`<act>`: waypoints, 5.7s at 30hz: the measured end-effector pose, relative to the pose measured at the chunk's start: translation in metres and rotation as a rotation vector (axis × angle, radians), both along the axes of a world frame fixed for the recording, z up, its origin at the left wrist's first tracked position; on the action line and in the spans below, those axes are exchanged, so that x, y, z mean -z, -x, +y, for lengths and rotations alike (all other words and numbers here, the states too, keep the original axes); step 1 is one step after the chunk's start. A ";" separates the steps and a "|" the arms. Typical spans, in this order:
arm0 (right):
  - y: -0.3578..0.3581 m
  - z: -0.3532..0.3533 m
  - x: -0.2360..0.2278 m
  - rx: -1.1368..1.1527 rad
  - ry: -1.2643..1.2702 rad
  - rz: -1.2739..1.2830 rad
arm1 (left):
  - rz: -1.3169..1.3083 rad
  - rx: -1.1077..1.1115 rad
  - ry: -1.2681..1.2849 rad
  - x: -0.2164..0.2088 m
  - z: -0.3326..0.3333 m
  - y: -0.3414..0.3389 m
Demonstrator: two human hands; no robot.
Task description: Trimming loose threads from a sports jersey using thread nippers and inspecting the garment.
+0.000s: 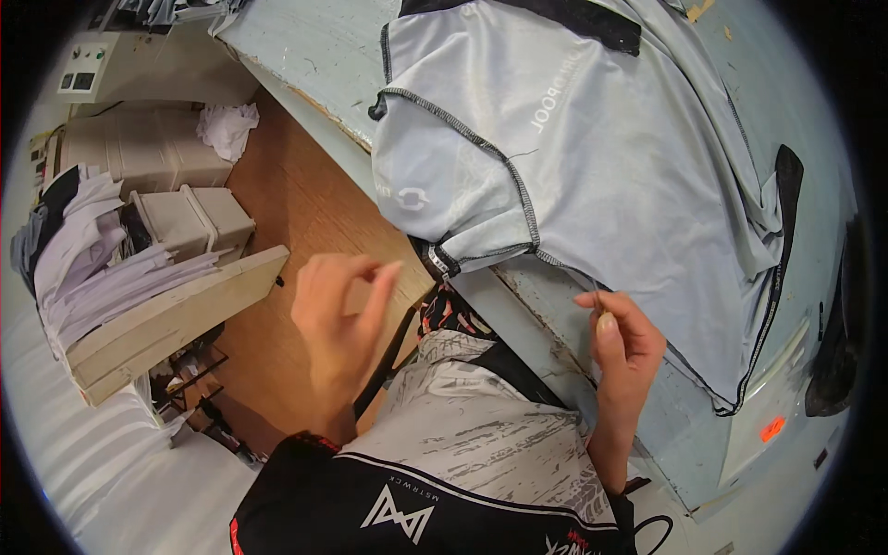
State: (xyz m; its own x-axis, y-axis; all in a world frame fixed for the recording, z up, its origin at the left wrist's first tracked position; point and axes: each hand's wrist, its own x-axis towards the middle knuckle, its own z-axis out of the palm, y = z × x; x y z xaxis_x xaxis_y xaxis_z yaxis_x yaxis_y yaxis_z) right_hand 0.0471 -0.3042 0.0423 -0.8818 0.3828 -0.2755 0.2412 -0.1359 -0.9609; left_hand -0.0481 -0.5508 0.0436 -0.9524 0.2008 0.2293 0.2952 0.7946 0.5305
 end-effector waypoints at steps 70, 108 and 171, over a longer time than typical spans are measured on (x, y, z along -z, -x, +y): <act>0.057 0.038 -0.040 -0.298 -1.049 0.343 | -0.127 0.582 -0.575 -0.003 0.091 0.042; 0.060 0.043 -0.001 -0.331 -0.577 0.129 | -0.435 0.124 -0.870 0.036 0.071 0.073; 0.129 -0.012 0.002 -0.391 -0.887 0.306 | -0.357 0.161 -0.929 0.044 0.061 0.078</act>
